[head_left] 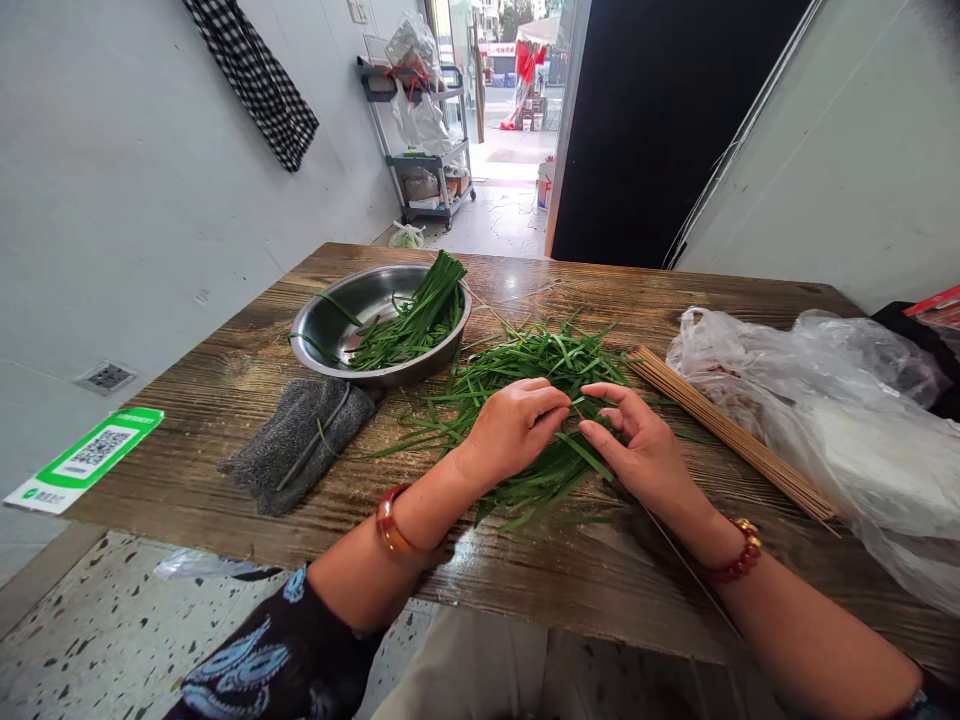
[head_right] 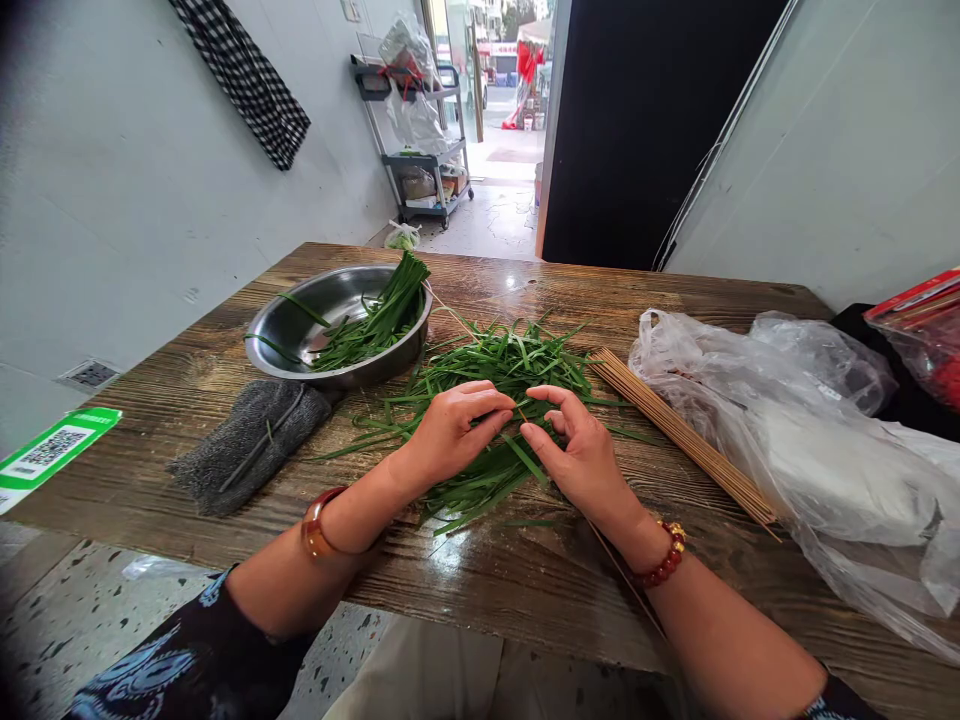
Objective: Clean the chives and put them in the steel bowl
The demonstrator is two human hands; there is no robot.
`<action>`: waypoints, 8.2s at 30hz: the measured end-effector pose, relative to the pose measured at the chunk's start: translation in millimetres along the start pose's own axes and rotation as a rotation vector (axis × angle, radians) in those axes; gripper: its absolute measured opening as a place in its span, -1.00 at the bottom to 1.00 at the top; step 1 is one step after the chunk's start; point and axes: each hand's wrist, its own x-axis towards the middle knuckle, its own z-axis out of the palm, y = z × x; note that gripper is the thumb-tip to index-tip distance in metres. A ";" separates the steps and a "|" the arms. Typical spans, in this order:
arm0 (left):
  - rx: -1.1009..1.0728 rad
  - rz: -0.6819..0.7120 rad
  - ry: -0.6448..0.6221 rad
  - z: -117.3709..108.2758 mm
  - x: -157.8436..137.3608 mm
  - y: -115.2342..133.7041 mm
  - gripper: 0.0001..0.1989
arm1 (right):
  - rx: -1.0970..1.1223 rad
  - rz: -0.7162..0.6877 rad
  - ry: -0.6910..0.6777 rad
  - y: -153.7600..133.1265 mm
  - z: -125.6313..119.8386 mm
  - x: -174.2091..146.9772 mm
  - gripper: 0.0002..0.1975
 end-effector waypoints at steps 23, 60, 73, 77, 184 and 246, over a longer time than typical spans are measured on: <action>-0.029 0.001 -0.015 -1.3 0.9 2.8 -0.89 | -0.004 -0.016 0.008 4.5 -2.2 5.2 -0.70; -0.702 -0.395 0.586 -28.7 12.5 -9.4 -0.89 | -0.103 0.013 -0.077 4.6 0.6 4.5 -0.73; -0.087 -0.225 0.071 -9.4 4.8 -8.2 -0.82 | -0.119 -0.031 -0.041 2.8 0.9 3.7 -0.75; -0.261 -0.285 -0.169 -7.5 4.9 1.4 -0.75 | -0.074 -0.026 -0.027 1.2 0.5 3.2 -0.73; 0.448 -0.193 -0.195 0.6 -1.5 -24.0 -0.83 | -0.304 -0.031 0.046 22.8 10.2 5.5 -0.61; -0.269 -0.623 0.167 -64.4 -48.9 48.2 -0.81 | -0.423 -0.094 0.174 24.9 19.5 -3.5 -0.66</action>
